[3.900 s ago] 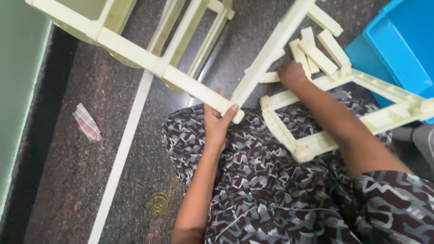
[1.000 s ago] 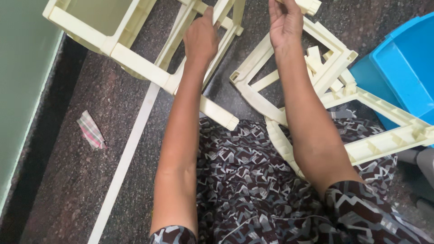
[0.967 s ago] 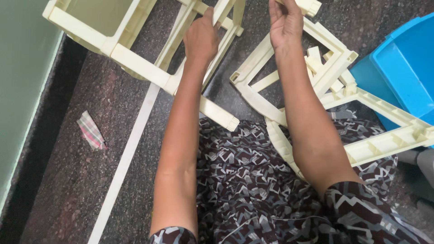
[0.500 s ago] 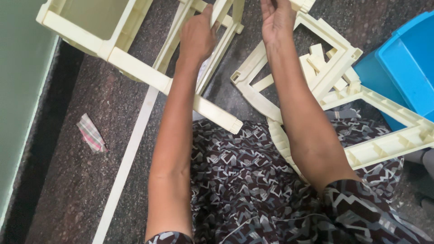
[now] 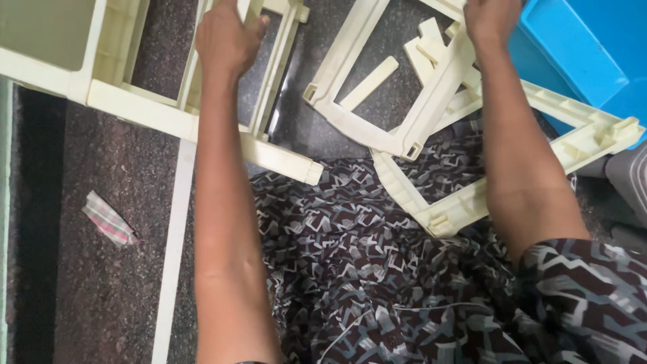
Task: The person assembles a white plastic frame by hand, connecting multiple interlocking pieces into a rectangular structure. After assembly, the person wipes the frame with a gray cloth.
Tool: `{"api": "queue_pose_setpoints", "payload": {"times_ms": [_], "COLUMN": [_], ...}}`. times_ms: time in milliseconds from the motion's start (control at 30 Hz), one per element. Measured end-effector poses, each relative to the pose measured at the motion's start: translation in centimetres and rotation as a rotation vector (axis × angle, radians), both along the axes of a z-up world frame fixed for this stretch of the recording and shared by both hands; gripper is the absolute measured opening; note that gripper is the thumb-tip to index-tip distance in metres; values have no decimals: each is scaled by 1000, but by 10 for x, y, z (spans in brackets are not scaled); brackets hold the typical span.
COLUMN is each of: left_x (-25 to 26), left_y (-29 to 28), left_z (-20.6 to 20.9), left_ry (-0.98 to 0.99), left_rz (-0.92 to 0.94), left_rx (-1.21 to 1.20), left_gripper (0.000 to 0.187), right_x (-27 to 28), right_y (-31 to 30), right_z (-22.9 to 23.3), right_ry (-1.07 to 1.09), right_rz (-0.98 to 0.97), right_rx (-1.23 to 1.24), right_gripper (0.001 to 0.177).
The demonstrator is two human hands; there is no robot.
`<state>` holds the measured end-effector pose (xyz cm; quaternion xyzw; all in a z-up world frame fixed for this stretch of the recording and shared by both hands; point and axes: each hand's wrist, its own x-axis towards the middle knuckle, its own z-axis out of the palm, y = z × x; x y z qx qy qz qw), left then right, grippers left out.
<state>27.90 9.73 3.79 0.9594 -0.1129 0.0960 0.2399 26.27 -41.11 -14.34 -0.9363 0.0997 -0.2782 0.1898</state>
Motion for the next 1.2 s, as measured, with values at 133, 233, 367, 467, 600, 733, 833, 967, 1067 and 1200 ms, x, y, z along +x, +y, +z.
{"api": "queue_pose_setpoints", "payload": {"times_ms": [133,233,367,467,600,733,833,967,1067,1200], "left_x": [-2,-3,-3,-2,0,4,4,4,2,-2], "left_y": [-2,-1,-3,-1,1,1,0,-3,-5,-7], "left_z": [9,10,9,8,2,-5,-11,-11,-7,0], "left_ry": [119,81,35,25,123,15,114,88,164,154], "left_rz": [38,46,27,6,60,39,48,59,86,86], "left_rx": [-13,32,25,-22,-23,-27,-23,-68,-65,-65], "left_gripper": [50,51,50,50,46,47,43,43,42,40], "right_x": [-25,-34,-39,-48,-55,-54,-43,-16,20,73], "right_y": [10,78,154,183,183,156,126,98,124,184], "right_z": [-16,-20,-9,-12,-33,-39,-15,40,42,-12], "right_ry": [467,642,933,546,514,474,697,454,391,262], "right_rz": [220,189,13,32,363,619,525,397,432,469], "right_rx": [-48,-119,62,1,-420,-713,-801,-797,-638,-623], "right_gripper": [24,38,70,62,37,28,17,16,18,18]}}
